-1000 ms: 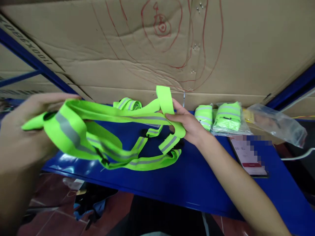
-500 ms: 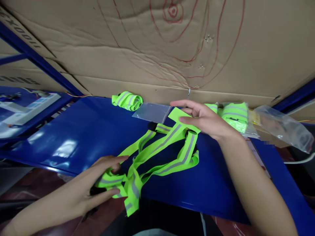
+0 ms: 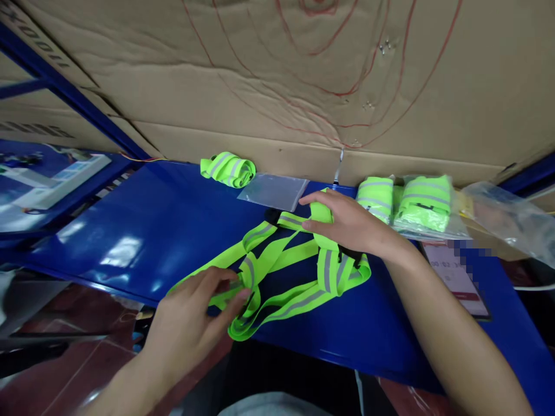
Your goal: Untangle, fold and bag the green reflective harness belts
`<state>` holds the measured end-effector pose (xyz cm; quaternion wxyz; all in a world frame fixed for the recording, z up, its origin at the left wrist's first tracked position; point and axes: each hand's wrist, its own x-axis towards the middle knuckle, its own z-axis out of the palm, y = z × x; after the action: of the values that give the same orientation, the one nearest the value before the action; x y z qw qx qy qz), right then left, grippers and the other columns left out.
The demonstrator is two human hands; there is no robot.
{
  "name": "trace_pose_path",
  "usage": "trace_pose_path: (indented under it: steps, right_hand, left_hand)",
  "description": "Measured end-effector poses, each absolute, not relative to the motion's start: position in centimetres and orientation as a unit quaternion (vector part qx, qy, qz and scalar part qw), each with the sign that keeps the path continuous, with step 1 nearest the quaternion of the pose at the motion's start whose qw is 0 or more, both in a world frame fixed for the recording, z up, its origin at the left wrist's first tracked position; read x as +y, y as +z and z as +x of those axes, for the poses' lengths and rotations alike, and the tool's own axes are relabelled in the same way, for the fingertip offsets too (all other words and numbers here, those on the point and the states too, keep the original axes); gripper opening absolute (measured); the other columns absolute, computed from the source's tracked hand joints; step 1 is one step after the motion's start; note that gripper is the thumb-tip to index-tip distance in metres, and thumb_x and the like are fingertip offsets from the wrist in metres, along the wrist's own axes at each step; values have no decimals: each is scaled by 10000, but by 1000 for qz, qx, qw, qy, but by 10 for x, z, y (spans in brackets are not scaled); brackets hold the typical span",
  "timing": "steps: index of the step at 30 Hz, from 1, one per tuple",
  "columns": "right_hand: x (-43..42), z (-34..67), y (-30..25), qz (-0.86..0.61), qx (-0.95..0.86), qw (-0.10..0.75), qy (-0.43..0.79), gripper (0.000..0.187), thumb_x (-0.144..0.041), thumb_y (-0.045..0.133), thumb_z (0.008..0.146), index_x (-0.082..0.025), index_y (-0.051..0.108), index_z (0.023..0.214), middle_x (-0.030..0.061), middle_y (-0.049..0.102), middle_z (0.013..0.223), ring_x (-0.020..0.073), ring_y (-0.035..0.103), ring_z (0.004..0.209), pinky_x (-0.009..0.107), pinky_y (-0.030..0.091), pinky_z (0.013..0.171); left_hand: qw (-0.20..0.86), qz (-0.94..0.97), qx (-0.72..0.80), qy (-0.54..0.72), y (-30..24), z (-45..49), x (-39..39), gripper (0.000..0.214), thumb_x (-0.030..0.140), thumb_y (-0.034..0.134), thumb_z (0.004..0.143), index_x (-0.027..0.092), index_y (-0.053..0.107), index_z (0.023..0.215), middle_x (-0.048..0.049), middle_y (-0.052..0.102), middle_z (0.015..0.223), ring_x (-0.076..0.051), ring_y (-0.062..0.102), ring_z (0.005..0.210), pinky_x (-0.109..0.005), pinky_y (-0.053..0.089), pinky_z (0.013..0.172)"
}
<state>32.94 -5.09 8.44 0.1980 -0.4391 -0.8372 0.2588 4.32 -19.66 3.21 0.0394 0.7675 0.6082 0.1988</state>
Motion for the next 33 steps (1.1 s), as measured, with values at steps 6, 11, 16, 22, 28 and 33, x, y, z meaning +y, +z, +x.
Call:
trace_pose_path:
  steps: [6,11,16,22,28,33]
  right_hand:
    - [-45,347,71,-466,-869,100,131,408,-274,600,956,-268,634,1363,93,689,1335,317,614,1305,457,506,1052]
    - [-46,355,70,-564,-825,-36,-1,465,-199,579,938,-236,640,1398,158,707,1279,360,695,1166,482,516,963]
    - [-94,318,99,-645,-755,-57,-102,487,-282,541,1018,-132,585,1479,188,776,844,368,755,804,488,518,786]
    - [-119,260,81,-395,-897,165,113,670,-419,741,954,-193,508,1540,170,624,1497,348,601,1355,498,485,1095]
    - [-86,254,40,-287,-861,168,385,258,-286,608,1039,-179,706,1252,79,789,1159,223,733,1025,335,521,880]
    - [-69,278,56,-270,-854,154,418,241,-330,576,1026,-178,763,1012,25,759,908,171,675,817,288,444,741]
  left_hand:
    - [234,700,656,154,39,48,-177,344,446,537,1013,202,586,776,-25,617,728,-187,567,654,-288,318,590]
    - [605,429,517,427,57,19,-160,270,441,698,941,182,632,909,-37,666,824,-181,654,784,-281,538,758]
    - [735,252,400,486,61,22,-160,258,247,682,956,167,534,761,26,518,670,-111,569,564,-252,545,599]
    - [786,201,362,459,64,38,-159,311,247,539,1035,151,506,741,64,407,633,-3,289,375,-140,366,397]
    - [769,332,407,363,73,25,-157,423,467,806,861,246,546,1111,58,535,796,16,327,419,-109,316,417]
    - [528,636,524,207,81,-13,-146,698,407,869,804,332,463,1366,-15,587,1090,-126,614,845,-198,528,707]
